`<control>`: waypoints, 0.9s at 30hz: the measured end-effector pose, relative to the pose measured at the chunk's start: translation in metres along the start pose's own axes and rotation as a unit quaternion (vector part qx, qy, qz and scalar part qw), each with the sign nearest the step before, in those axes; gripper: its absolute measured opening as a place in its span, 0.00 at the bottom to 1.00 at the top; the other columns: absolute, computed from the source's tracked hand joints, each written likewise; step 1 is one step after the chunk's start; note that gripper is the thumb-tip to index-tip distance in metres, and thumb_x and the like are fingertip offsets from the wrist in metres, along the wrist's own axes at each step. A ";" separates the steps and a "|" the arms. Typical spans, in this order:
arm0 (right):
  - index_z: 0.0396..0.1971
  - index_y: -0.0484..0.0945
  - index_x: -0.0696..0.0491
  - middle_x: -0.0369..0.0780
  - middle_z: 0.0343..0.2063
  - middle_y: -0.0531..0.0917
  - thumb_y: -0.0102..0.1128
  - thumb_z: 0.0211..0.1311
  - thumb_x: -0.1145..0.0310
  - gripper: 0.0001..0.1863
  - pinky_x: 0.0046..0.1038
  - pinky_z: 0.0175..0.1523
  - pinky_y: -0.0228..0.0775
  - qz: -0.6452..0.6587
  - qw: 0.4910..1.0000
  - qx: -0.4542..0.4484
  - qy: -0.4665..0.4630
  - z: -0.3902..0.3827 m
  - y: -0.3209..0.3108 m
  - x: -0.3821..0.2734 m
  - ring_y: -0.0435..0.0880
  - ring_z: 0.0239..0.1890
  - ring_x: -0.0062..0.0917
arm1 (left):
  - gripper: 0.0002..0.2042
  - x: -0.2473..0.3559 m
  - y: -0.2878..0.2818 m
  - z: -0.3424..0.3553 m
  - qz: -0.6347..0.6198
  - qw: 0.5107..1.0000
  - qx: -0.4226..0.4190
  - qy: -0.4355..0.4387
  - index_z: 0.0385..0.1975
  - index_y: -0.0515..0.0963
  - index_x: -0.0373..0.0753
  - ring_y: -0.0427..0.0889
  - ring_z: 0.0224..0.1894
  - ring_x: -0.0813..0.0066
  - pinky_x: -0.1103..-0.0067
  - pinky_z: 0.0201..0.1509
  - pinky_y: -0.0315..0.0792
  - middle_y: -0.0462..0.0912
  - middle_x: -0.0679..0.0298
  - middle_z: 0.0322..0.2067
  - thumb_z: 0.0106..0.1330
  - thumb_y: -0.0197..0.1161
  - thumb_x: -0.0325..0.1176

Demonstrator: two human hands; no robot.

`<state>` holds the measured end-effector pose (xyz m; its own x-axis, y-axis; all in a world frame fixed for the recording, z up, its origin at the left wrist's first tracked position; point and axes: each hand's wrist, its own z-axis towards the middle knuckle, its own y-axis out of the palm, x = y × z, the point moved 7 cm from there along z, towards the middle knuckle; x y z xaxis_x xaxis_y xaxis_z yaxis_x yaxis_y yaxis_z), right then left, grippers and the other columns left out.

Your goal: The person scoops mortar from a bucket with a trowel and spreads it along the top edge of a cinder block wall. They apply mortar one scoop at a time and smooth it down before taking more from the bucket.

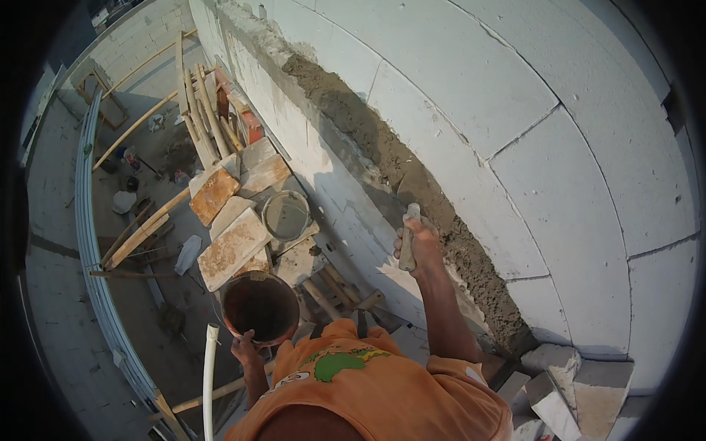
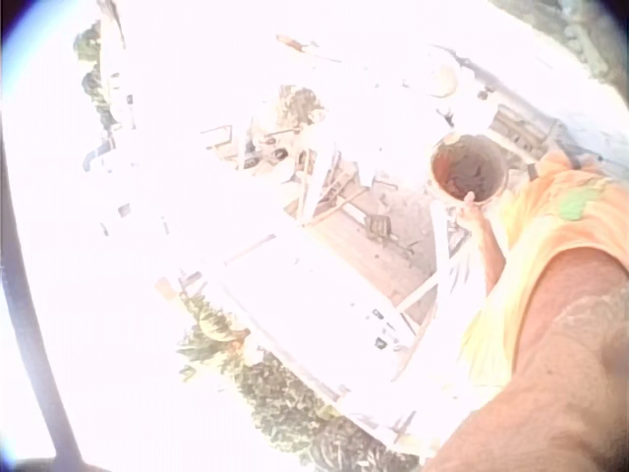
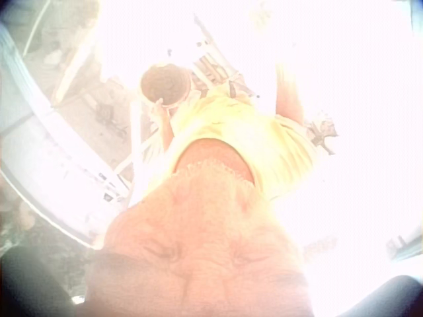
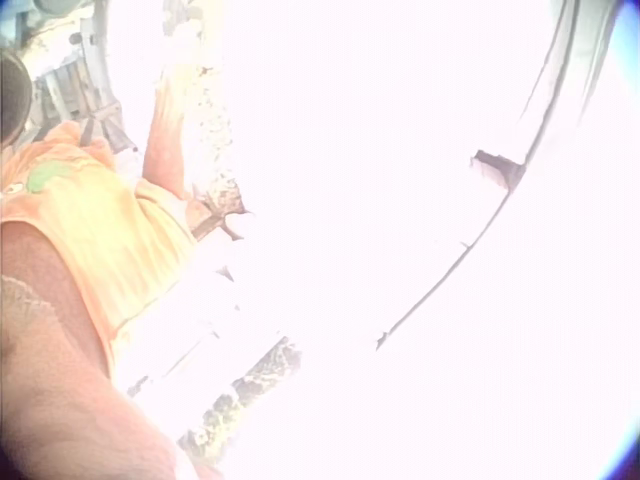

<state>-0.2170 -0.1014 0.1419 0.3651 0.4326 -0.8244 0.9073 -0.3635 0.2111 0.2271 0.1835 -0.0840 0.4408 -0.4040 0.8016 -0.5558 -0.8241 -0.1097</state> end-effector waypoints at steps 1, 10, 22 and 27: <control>0.42 0.69 0.52 0.38 0.26 0.74 0.57 0.64 0.63 0.12 0.26 0.19 0.68 0.014 1.000 0.012 -0.003 -0.009 -0.006 0.000 0.74 0.19 0.21 | 0.12 -0.002 -0.001 0.002 -0.004 1.000 -0.002 -0.007 0.35 0.77 0.28 0.80 0.23 0.71 0.77 0.20 0.77 0.78 0.62 0.28 0.50 0.66 0.24; 0.47 0.66 0.54 0.35 0.26 0.72 0.54 0.67 0.66 0.13 0.24 0.19 0.67 -0.024 0.998 0.056 -0.007 -0.067 -0.088 0.019 0.73 0.18 0.19 | 0.14 0.058 0.069 -0.038 0.029 0.994 -0.101 0.022 0.37 0.77 0.29 0.81 0.27 0.67 0.75 0.25 0.80 0.79 0.58 0.33 0.53 0.67 0.29; 0.49 0.71 0.57 0.35 0.24 0.73 0.55 0.64 0.65 0.16 0.25 0.22 0.67 0.013 0.989 0.147 -0.014 -0.183 -0.203 0.032 0.74 0.20 0.19 | 0.18 0.056 0.136 -0.042 0.155 0.963 -0.220 0.034 0.42 0.78 0.27 0.83 0.36 0.63 0.75 0.28 0.78 0.81 0.54 0.39 0.56 0.69 0.33; 0.46 0.70 0.60 0.36 0.22 0.74 0.58 0.62 0.62 0.19 0.26 0.23 0.67 0.009 0.973 0.228 -0.034 -0.235 -0.253 0.043 0.74 0.19 0.20 | 0.19 0.045 0.165 -0.036 0.215 0.941 -0.262 0.018 0.45 0.78 0.29 0.83 0.35 0.64 0.73 0.30 0.79 0.81 0.55 0.39 0.56 0.70 0.33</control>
<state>-0.3821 0.2031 0.1764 0.3505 0.3727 -0.8592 0.7081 -0.7059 -0.0173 0.1299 0.0441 -0.0445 0.0759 -0.6337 0.7699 -0.9523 -0.2750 -0.1325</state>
